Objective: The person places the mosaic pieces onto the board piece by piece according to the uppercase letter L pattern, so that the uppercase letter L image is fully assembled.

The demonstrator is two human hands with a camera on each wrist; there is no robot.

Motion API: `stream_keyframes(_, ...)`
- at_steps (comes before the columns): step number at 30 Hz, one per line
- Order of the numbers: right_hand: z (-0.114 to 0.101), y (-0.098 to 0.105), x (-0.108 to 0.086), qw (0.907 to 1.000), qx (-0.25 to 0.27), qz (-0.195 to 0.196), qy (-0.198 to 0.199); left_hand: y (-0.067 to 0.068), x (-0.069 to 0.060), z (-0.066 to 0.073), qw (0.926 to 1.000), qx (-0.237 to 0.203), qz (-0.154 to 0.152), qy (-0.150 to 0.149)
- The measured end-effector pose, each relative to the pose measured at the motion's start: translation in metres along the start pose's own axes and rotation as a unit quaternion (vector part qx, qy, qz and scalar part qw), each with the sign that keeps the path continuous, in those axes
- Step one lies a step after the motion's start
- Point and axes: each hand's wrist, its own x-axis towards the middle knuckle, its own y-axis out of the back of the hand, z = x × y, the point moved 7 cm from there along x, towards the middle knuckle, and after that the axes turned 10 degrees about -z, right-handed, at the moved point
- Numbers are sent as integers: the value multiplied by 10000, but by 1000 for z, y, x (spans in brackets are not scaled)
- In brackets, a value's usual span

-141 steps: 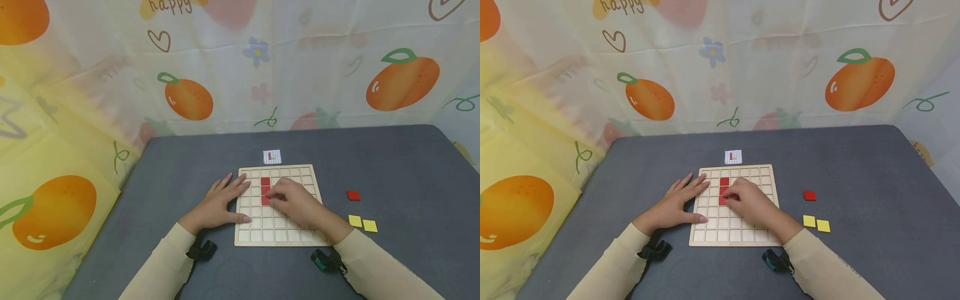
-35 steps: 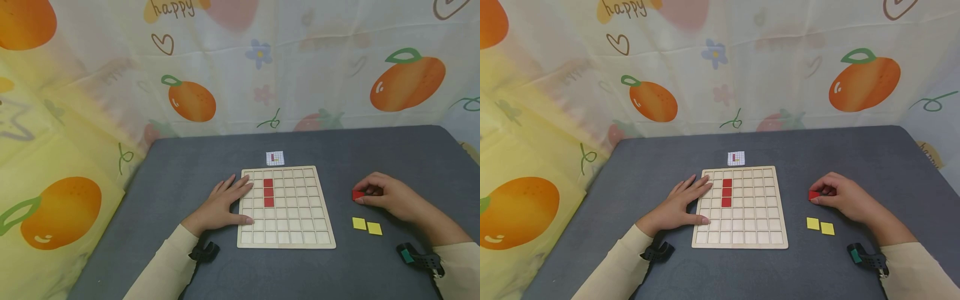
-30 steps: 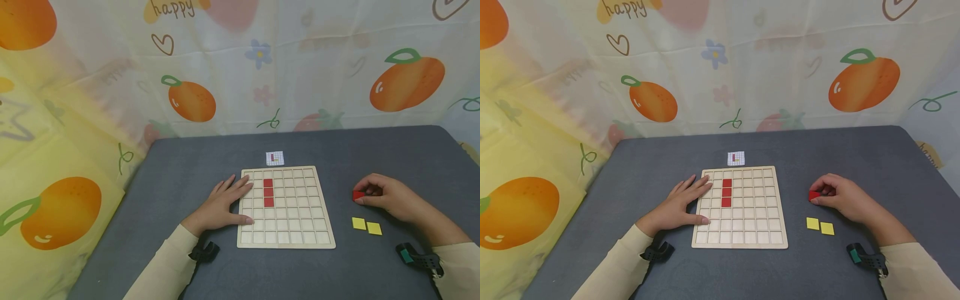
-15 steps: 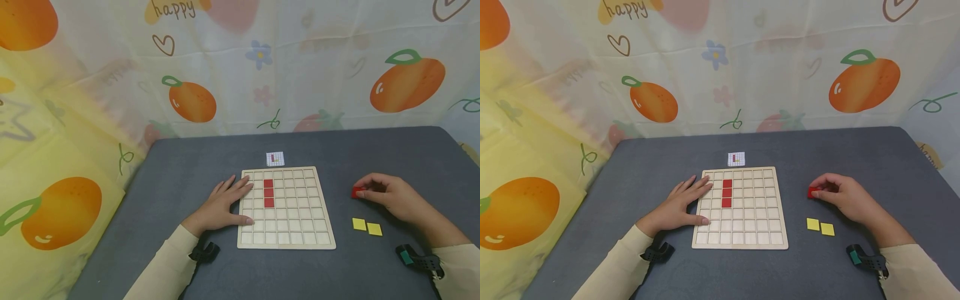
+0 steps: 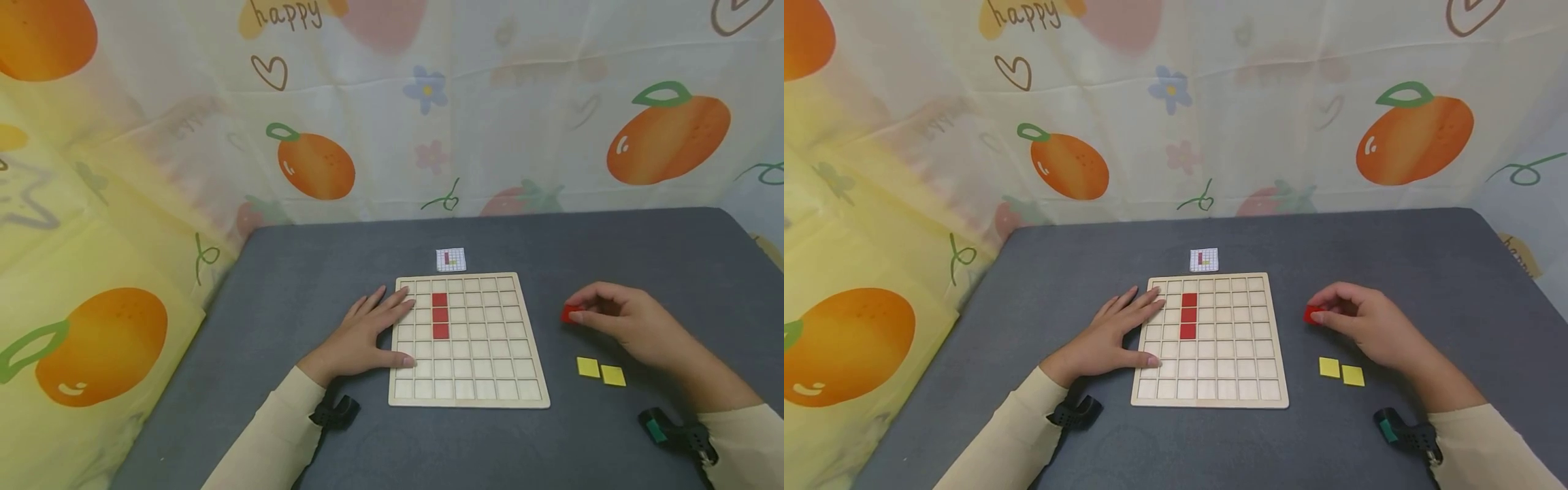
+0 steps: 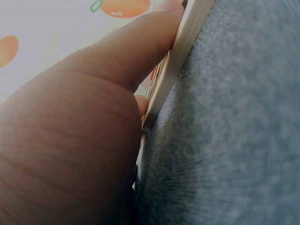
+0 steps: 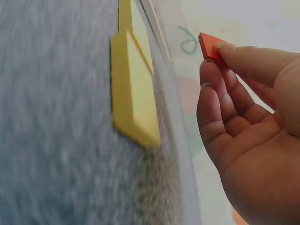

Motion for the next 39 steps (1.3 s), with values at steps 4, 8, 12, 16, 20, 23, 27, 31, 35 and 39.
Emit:
stream_keyframes(4,-9,-4,0,10000,62,-57,32,0,0,0,10000,3,-3,6)
stream_keyframes(8,-18,-8,1,9997,142,-65,195,0,1,0,10000,12,2,25)
stream_keyframes(12,-28,-15,2,9983,345,-131,452,0,2,0,10000,26,14,27)
stream_keyframes(16,-38,-24,3,9959,534,-221,693,-1,2,0,10000,22,18,32)
stream_keyframes(20,-46,-33,6,9945,612,-292,792,-1,2,-1,10000,23,15,49)
stream_keyframes(23,-51,-41,8,9929,715,-381,869,-1,1,-1,10000,60,6,72)
stream_keyframes(27,-57,-53,12,9913,742,-525,954,-2,2,-1,9999,79,-1,74)
stream_keyframes(31,-63,-62,16,9908,696,-601,994,-1,2,-1,10000,58,12,21)
stream_keyframes(35,-71,-67,19,9887,796,-608,1113,-1,3,0,10000,54,14,-3)
stream_keyframes(39,-79,-74,24,9878,830,-634,1152,-1,2,0,10000,38,1,10)
